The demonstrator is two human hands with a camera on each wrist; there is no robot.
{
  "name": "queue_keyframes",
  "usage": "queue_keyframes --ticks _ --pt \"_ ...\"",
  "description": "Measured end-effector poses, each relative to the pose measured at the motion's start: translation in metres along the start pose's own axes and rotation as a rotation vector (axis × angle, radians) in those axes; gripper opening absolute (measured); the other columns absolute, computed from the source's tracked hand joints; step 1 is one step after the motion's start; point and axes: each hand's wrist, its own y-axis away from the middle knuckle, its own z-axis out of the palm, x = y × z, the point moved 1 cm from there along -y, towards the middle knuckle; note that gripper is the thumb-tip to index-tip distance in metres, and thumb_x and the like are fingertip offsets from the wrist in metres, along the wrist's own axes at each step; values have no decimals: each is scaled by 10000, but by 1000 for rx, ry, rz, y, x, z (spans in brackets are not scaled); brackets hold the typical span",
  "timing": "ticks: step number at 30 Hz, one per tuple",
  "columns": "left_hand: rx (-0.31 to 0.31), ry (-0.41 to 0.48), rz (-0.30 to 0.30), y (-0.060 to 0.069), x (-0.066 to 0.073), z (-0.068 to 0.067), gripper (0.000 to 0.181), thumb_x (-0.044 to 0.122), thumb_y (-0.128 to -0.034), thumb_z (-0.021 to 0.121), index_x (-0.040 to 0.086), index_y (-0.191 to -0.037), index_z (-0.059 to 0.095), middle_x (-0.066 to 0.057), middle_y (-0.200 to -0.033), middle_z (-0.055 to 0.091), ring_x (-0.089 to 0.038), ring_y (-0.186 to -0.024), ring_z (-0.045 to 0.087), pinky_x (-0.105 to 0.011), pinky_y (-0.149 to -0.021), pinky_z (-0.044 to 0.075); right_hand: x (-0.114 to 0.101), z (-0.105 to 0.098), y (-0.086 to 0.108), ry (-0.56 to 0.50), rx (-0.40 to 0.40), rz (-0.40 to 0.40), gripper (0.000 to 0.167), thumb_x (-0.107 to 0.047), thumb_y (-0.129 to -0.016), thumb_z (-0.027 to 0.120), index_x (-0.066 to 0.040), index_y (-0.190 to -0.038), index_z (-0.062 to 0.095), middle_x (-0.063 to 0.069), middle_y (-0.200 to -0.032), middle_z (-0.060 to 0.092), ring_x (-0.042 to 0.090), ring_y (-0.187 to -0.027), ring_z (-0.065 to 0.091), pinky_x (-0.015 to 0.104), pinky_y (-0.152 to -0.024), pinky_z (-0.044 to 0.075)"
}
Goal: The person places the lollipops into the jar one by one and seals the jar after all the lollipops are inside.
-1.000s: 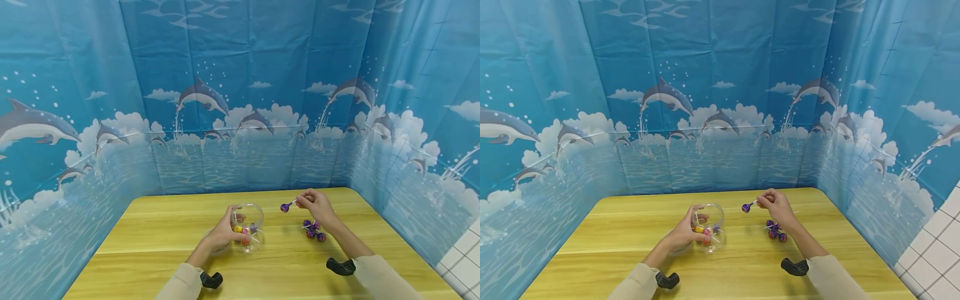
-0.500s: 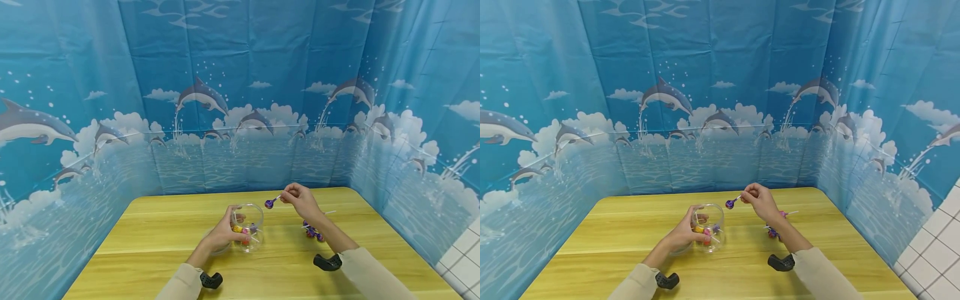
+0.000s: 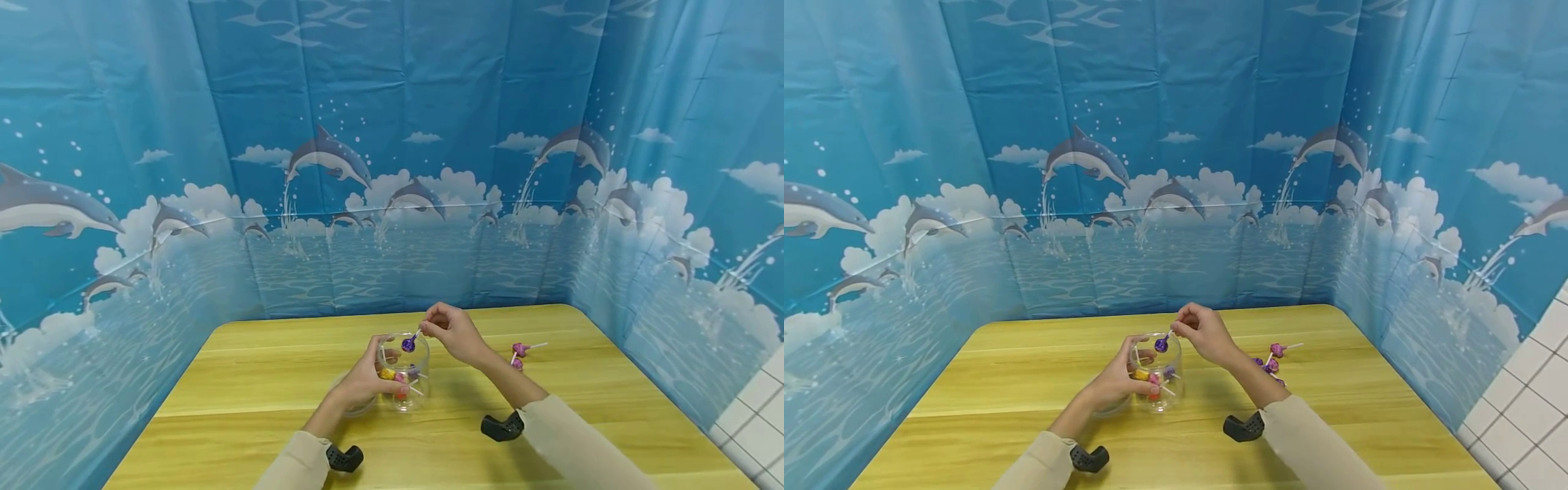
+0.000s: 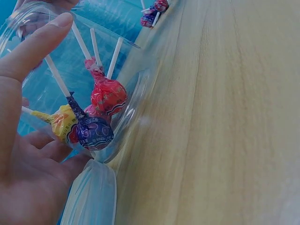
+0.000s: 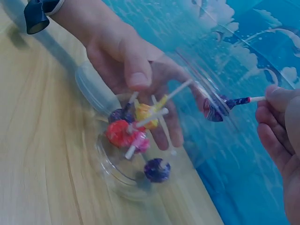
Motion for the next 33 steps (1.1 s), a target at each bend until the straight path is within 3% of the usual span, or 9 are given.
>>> queue_keyframes --ticks 5,10,24,33 --pt "10 -7 0 1 0 0 927 121 -878 849 224 -1579 251 -206 -1469 457 -363 -1370 455 -532 -1088 416 -2 14 -6 115 -41 -62 43 -122 -1019 682 -91 -993 665 13 -886 696 204 -763 689 339 -680 549" --pt "13 -3 1 1 1 -1 929 126 -881 847 207 -1585 246 -191 -1472 468 -353 -1357 465 -518 -1089 415 -1 22 -12 194 -34 -106 49 -119 -988 725 -138 -998 681 -55 -903 689 124 -803 674 316 -705 570" --pt "-3 -9 4 -1 -2 -4 924 146 -878 852 194 -1580 253 -250 -1493 444 -378 -1382 449 -538 -1102 396 0 16 -7 184 -27 -112 126 -110 -969 751 -104 -1086 706 -29 -952 691 147 -876 682 307 -747 588" --pt "-6 2 -1 -2 -1 -7 927 146 -878 853 196 -1580 250 -153 -1464 488 -408 -1391 435 -538 -1106 393 2 5 -2 204 -43 -63 104 -125 -977 744 -125 -1073 703 -40 -942 683 148 -873 673 334 -753 589"
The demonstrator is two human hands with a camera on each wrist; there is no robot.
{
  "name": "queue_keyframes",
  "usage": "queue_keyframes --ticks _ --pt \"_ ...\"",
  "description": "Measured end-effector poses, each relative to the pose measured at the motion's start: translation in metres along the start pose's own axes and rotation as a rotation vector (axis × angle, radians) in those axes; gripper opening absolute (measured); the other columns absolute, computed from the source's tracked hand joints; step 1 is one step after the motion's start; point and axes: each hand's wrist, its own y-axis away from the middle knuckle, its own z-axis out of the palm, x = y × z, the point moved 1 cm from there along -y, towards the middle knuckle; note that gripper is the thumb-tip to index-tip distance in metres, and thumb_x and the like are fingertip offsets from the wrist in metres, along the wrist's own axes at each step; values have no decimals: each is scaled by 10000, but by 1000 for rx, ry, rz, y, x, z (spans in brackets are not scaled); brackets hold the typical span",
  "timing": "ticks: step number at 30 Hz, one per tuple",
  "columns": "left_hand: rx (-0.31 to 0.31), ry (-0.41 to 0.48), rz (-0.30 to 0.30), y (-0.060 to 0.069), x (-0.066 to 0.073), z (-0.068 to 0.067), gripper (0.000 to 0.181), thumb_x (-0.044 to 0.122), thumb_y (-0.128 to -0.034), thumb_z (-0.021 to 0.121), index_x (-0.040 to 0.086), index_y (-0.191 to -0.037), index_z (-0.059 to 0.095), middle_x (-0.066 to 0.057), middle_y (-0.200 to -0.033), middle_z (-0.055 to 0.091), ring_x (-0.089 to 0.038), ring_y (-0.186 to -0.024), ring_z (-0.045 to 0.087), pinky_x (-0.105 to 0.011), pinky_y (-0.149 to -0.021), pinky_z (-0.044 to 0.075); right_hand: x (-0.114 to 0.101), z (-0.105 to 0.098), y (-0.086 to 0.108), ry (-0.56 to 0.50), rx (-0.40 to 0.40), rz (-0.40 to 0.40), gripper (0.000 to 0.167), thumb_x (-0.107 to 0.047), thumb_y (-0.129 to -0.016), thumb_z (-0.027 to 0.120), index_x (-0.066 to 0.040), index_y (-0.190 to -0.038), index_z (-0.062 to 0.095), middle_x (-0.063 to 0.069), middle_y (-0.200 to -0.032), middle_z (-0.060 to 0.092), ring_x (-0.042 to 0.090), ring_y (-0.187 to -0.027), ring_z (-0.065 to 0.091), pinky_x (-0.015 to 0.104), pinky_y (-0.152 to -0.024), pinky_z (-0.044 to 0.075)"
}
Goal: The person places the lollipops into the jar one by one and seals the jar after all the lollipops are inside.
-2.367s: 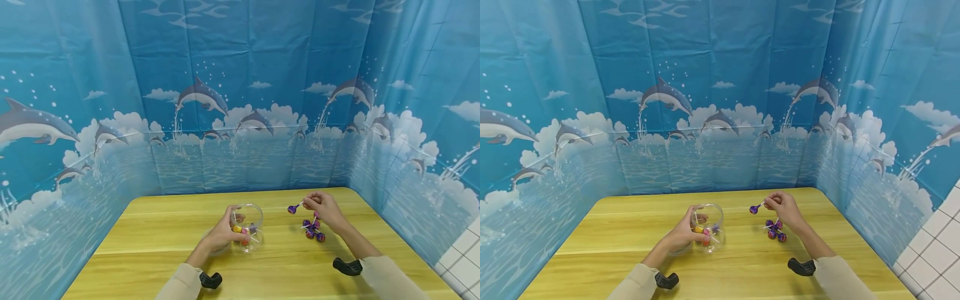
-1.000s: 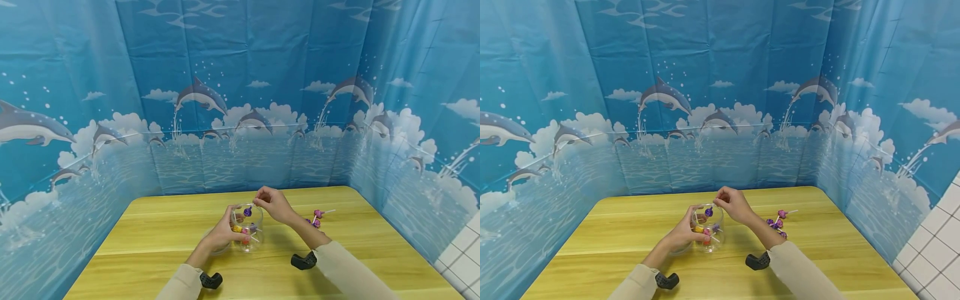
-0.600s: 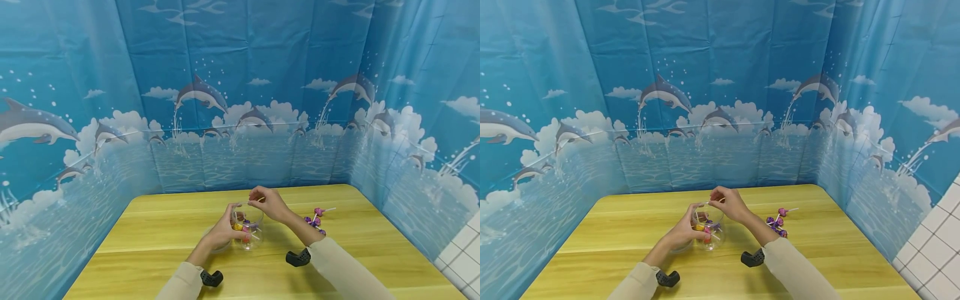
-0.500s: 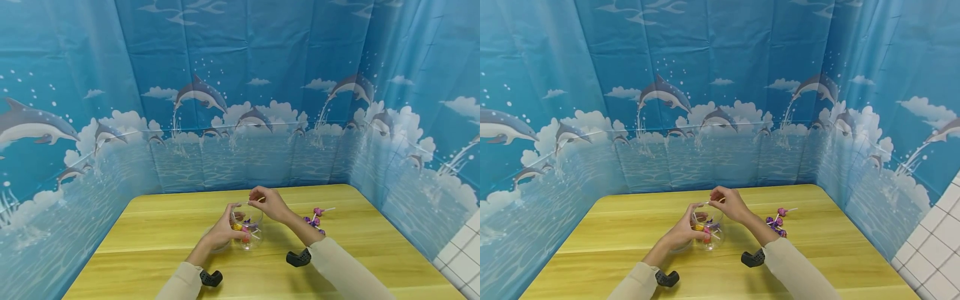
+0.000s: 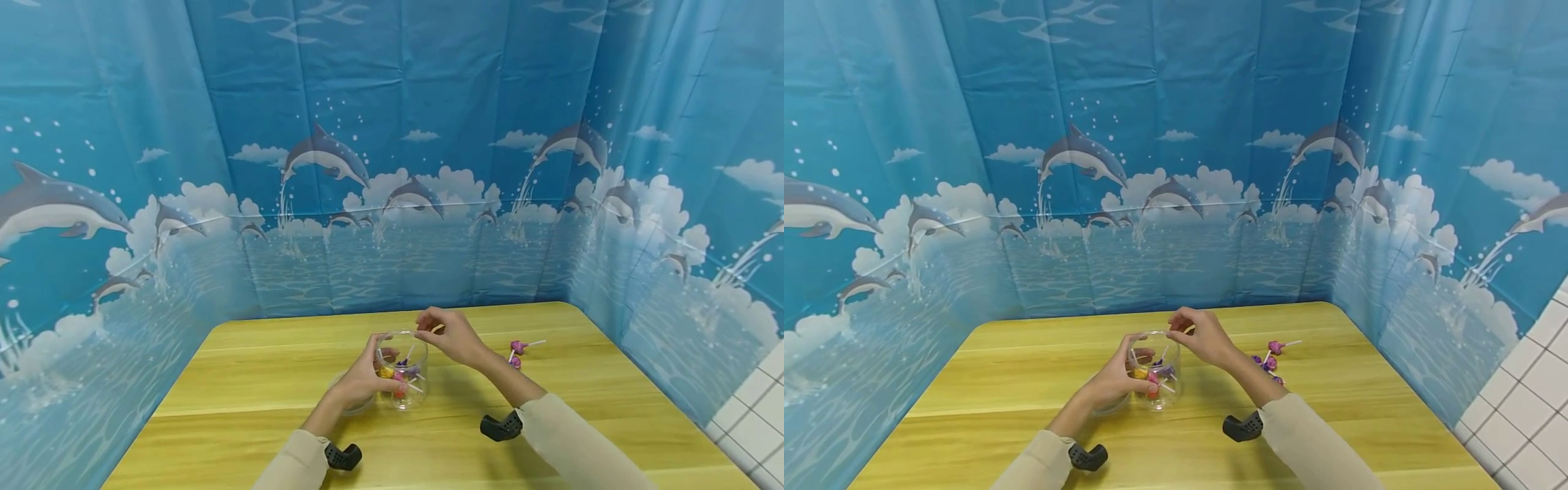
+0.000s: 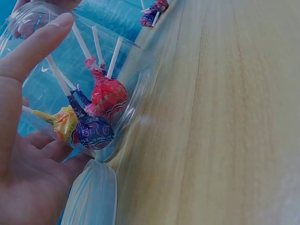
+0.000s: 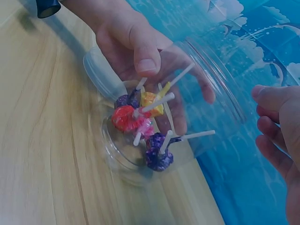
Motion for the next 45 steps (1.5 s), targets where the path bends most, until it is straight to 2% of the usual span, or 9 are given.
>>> queue_keyframes --ticks 4,13,31,39,45 --pt "-6 6 5 0 -2 0 928 145 -879 853 197 -1580 246 -128 -1458 496 -416 -1392 428 -538 -1101 397 1 -5 4 6 -1 -3 100 -123 -973 748 -127 -1064 707 -45 -934 683 150 -867 674 339 -745 591" --pt "1 10 5 0 -4 2 945 124 -874 854 153 -1592 240 -190 -1464 479 -423 -1386 430 -538 -1099 400 4 -25 17 23 -15 26 80 -119 -980 736 -121 -1056 710 -45 -934 683 158 -882 675 319 -757 587" --pt "-1 -8 23 2 -1 0 953 158 -866 869 183 -1588 248 -195 -1468 476 -420 -1383 429 -548 -1096 396 38 -84 49 156 43 108 89 -122 -988 729 -96 -1070 709 -26 -952 690 183 -900 671 288 -754 575" --pt "-2 -8 22 2 -2 2 960 157 -863 871 161 -1592 246 -265 -1483 440 -415 -1376 437 -560 -1097 390 60 -106 68 208 99 185 104 -93 -991 717 -57 -1089 715 28 -986 712 263 -939 676 392 -778 588" --pt "-6 -1 14 4 1 3 969 170 -864 871 170 -1597 236 -265 -1497 427 -408 -1384 434 -549 -1094 402 78 -119 81 253 129 235 105 -74 -1000 697 -35 -1096 713 77 -1014 713 316 -968 667 448 -805 587"
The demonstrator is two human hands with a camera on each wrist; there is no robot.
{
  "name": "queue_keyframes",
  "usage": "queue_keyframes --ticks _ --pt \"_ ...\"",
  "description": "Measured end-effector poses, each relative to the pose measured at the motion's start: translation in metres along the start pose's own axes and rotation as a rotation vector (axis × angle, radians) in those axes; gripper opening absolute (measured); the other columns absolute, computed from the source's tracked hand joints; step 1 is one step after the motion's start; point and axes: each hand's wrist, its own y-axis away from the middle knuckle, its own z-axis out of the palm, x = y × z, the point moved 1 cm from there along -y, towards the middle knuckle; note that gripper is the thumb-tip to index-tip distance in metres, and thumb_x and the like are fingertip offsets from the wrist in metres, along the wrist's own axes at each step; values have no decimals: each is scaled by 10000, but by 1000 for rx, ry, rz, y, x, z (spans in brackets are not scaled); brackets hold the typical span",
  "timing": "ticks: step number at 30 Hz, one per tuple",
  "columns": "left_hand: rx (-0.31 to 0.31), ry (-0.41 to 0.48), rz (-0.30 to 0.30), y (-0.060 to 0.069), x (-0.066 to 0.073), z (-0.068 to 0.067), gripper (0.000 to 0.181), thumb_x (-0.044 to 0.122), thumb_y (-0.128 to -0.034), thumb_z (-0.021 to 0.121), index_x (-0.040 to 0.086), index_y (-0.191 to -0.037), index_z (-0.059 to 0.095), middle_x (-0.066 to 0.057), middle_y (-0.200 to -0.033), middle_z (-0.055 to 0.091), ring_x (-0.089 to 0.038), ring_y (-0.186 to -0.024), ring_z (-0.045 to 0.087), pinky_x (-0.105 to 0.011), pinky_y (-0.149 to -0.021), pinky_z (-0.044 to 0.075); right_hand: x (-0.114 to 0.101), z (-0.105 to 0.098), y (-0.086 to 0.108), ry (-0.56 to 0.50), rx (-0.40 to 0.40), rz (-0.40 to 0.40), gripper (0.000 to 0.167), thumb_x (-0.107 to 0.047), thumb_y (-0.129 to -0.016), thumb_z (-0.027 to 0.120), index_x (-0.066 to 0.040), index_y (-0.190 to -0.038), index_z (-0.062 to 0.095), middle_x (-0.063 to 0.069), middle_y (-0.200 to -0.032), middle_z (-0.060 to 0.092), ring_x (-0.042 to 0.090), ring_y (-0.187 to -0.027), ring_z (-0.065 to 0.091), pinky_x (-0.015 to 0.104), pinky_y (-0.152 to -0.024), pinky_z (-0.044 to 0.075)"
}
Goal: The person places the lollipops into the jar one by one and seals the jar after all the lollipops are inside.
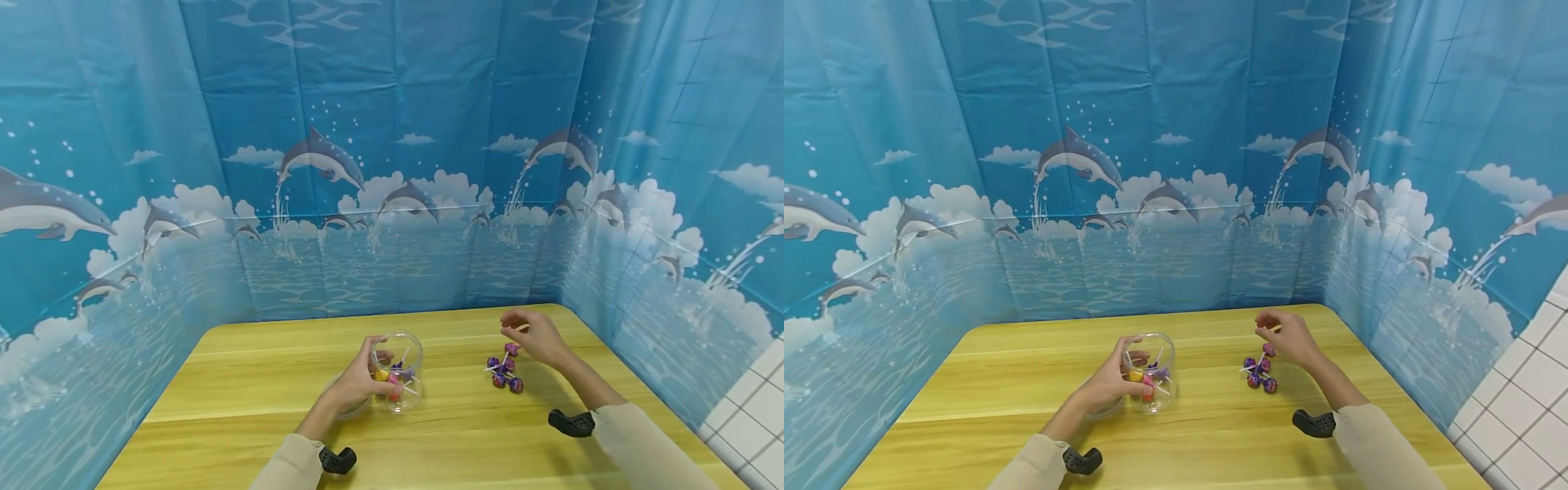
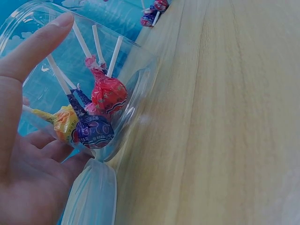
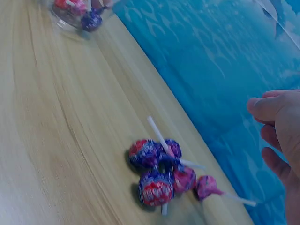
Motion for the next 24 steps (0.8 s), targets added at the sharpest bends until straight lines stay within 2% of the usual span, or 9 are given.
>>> queue_keyframes --ticks 8,15,19,24 --pt "-3 4 8 1 2 0 957 148 -870 862 179 -1596 239 -261 -1491 430 -410 -1383 434 -547 -1092 405 24 -7 10 54 54 2 139 -83 -978 723 -11 -1096 710 179 -1084 701 418 -1034 628 549 -823 553" --pt "-4 -4 8 2 2 -1 977 182 -865 872 155 -1602 230 -268 -1483 435 -416 -1372 437 -551 -1088 404 44 -7 23 42 24 129 242 -136 -991 723 34 -1158 688 244 -1160 676 498 -1109 592 607 -862 521" --pt "-4 0 8 2 3 -1 977 171 -866 871 143 -1601 228 -275 -1482 434 -422 -1372 438 -556 -1092 399 59 -4 30 15 13 176 230 -115 -992 717 47 -1152 682 209 -1116 689 459 -1069 623 567 -852 538" --pt "-2 -3 5 2 3 -1 964 166 -868 867 159 -1598 237 -271 -1483 435 -411 -1372 442 -557 -1095 395 70 -2 38 21 28 204 211 -118 -1022 674 53 -1144 688 136 -1033 699 350 -961 646 471 -781 539"
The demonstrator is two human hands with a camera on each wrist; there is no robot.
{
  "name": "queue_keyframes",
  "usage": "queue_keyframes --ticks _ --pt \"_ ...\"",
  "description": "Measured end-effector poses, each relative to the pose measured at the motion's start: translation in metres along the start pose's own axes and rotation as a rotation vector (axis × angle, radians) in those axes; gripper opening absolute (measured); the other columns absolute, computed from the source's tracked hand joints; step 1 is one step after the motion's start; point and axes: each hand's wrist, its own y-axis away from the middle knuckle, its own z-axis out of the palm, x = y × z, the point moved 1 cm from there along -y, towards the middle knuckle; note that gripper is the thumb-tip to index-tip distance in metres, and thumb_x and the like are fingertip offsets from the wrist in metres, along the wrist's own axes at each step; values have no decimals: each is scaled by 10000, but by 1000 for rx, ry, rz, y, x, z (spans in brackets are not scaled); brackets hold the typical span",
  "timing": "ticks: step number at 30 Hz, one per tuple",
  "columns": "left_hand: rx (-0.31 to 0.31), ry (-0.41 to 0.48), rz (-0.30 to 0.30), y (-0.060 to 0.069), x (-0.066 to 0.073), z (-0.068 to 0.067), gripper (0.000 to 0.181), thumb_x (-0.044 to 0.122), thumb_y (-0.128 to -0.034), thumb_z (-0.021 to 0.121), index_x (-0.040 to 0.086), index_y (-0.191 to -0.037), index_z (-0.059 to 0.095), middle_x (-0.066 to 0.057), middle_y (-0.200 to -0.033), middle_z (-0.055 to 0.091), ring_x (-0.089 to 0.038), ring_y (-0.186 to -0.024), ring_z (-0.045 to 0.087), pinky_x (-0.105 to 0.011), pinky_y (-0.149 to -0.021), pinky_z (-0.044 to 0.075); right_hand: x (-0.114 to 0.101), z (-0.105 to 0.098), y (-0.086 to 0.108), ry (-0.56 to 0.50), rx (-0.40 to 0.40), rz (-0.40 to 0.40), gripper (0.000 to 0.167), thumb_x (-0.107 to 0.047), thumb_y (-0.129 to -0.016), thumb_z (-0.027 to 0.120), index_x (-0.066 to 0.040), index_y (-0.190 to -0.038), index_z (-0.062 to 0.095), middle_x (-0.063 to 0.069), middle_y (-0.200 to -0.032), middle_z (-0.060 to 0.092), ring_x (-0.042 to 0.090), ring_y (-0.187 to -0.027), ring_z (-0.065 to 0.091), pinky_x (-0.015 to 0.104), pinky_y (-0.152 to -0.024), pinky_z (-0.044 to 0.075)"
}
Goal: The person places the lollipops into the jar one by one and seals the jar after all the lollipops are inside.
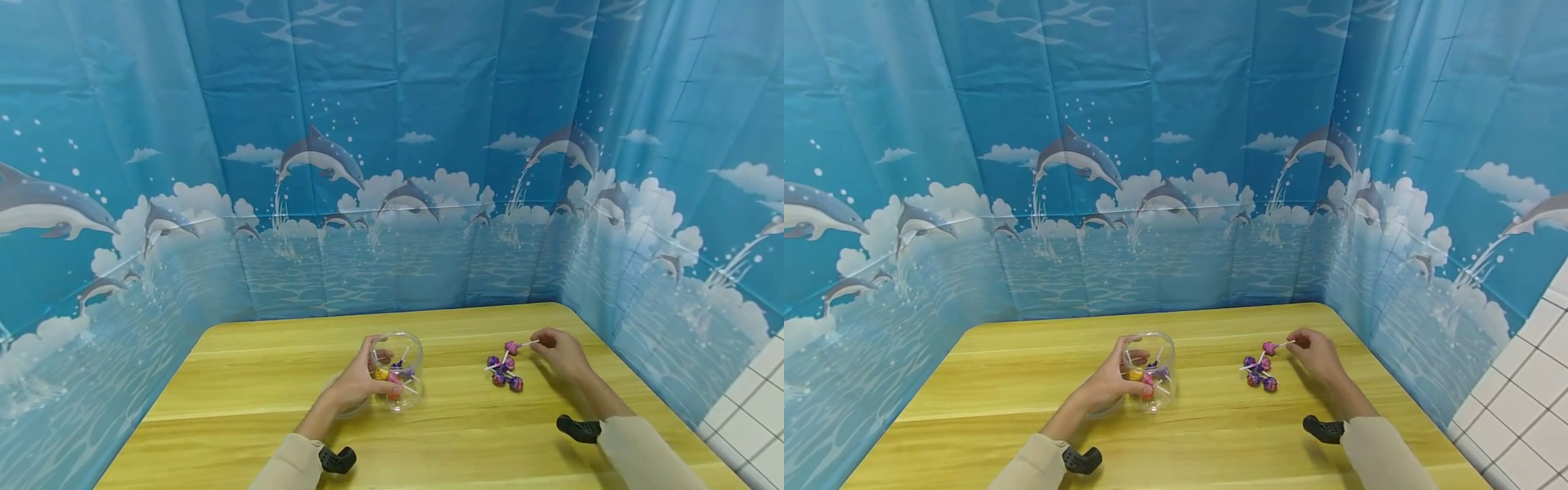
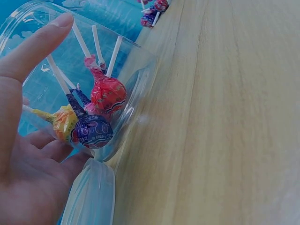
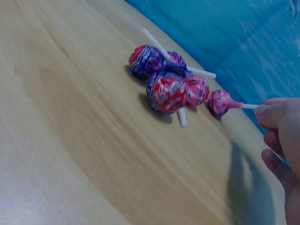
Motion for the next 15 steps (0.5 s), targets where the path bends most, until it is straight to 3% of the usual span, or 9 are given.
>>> queue_keyframes --ticks 6,15 --pt "-2 7 -6 0 0 0 949 147 -873 860 179 -1593 241 -268 -1489 431 -415 -1384 431 -548 -1102 390 3 3 5 4 24 45 173 -148 -1037 659 11 -1090 704 110 -995 699 295 -915 633 409 -736 517" --pt "-8 11 1 0 1 0 944 121 -878 850 186 -1594 239 -269 -1489 428 -429 -1388 422 -544 -1100 394 2 10 7 -92 44 166 190 -146 -1045 631 33 -1092 673 200 -1063 731 387 -994 674 373 -733 538"
